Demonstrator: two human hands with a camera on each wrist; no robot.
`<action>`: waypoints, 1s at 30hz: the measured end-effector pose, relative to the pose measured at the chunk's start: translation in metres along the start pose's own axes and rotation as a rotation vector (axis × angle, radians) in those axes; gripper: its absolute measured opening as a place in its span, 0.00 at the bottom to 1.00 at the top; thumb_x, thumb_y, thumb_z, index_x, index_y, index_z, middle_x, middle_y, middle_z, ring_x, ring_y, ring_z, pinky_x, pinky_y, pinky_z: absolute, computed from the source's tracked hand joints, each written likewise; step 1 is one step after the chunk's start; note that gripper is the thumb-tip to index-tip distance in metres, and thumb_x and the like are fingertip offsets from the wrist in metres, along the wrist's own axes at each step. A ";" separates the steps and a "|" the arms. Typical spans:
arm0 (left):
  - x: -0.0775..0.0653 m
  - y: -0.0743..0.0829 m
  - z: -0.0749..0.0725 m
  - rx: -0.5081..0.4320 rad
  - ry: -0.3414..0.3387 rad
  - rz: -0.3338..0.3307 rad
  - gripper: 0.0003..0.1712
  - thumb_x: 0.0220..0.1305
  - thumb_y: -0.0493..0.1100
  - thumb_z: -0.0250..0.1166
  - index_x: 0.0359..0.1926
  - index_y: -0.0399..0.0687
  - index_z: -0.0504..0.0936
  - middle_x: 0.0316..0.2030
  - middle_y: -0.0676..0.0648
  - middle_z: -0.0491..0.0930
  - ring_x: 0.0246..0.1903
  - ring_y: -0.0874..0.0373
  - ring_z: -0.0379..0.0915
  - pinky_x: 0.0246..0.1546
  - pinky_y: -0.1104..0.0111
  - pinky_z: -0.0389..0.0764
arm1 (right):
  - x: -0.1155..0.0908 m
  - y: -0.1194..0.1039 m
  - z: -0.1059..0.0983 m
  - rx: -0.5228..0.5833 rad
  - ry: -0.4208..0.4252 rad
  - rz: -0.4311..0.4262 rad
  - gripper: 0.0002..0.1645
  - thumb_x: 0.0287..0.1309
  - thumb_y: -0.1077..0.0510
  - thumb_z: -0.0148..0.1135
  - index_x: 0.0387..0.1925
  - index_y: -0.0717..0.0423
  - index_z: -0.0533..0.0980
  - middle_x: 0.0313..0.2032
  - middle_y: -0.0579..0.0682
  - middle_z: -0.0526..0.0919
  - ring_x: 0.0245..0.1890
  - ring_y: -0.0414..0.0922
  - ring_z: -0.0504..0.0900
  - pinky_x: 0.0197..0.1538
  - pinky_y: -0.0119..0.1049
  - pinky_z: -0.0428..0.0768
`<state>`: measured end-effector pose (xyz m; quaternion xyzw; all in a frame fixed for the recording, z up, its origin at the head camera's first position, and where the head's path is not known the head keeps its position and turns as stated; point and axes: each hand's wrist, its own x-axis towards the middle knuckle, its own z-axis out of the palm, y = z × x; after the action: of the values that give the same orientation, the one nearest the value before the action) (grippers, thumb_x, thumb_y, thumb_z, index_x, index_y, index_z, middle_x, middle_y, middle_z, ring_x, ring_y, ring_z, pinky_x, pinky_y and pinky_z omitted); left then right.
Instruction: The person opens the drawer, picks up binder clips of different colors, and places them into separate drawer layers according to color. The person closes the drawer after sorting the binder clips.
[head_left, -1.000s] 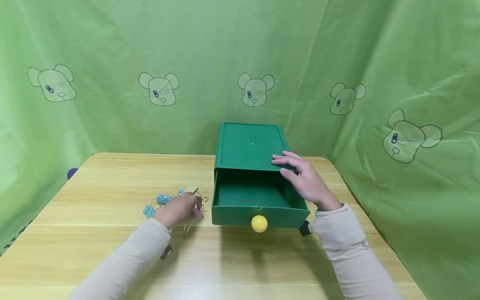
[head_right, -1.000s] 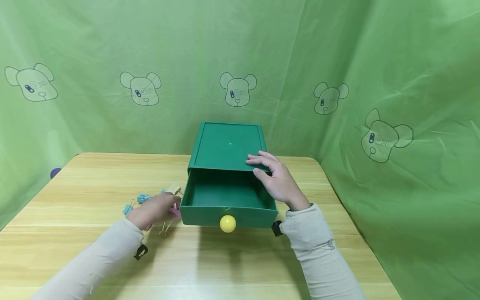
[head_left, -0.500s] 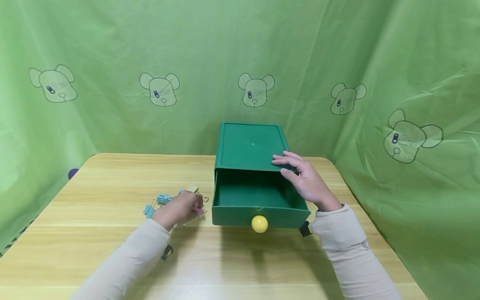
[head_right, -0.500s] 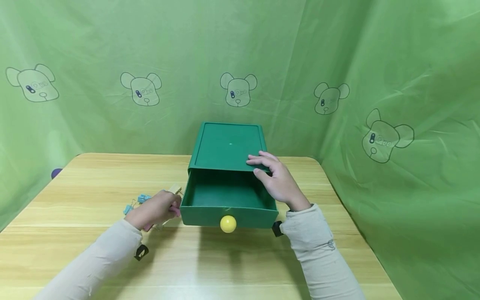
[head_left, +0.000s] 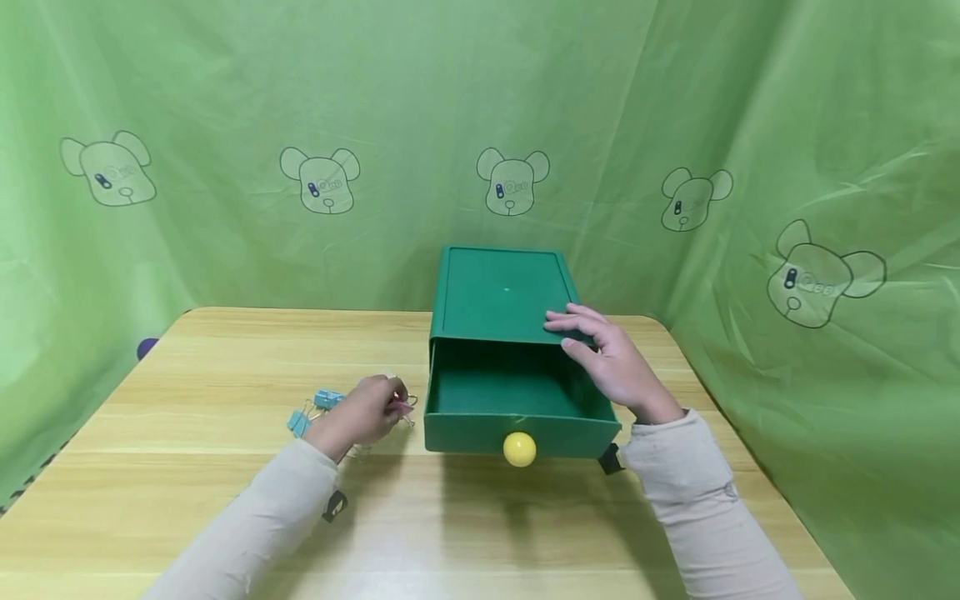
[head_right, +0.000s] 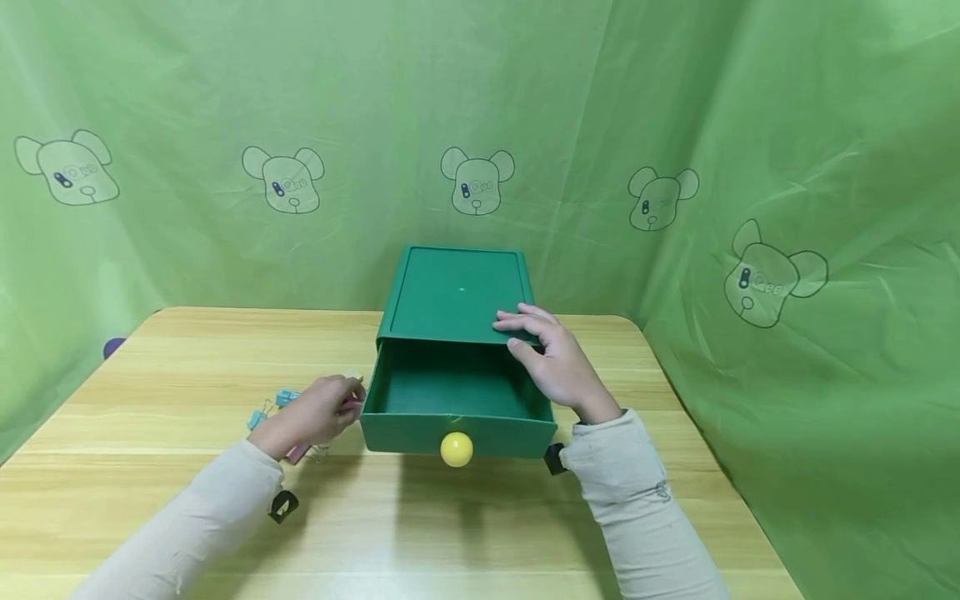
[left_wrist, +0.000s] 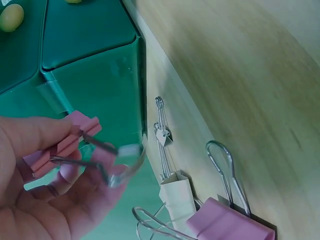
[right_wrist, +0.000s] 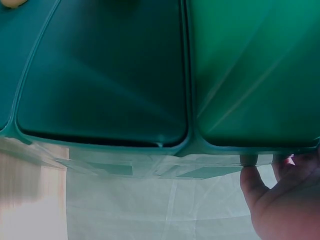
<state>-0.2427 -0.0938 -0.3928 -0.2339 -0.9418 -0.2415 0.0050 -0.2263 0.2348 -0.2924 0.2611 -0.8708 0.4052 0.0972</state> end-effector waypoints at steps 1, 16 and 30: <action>0.000 0.000 0.000 -0.003 0.008 0.005 0.06 0.57 0.38 0.64 0.34 0.39 0.77 0.27 0.49 0.73 0.28 0.59 0.71 0.32 0.70 0.76 | 0.000 0.000 0.000 0.001 -0.001 0.002 0.18 0.64 0.57 0.48 0.53 0.57 0.73 0.59 0.49 0.69 0.66 0.47 0.52 0.59 0.62 0.53; -0.003 -0.003 0.000 -0.090 0.094 0.022 0.16 0.53 0.31 0.64 0.43 0.38 0.70 0.25 0.56 0.73 0.28 0.61 0.72 0.34 0.69 0.77 | -0.001 -0.001 0.001 0.009 -0.002 0.011 0.18 0.64 0.57 0.48 0.53 0.57 0.73 0.59 0.49 0.69 0.66 0.46 0.52 0.59 0.62 0.53; -0.007 0.000 -0.009 -0.187 0.162 -0.015 0.14 0.57 0.38 0.63 0.41 0.44 0.68 0.31 0.48 0.79 0.29 0.59 0.75 0.25 0.71 0.75 | 0.000 0.000 0.000 0.012 -0.004 0.013 0.18 0.64 0.56 0.48 0.53 0.56 0.73 0.60 0.49 0.68 0.66 0.46 0.51 0.58 0.63 0.53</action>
<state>-0.2376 -0.1012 -0.3861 -0.2059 -0.9134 -0.3464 0.0571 -0.2262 0.2347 -0.2926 0.2568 -0.8702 0.4104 0.0914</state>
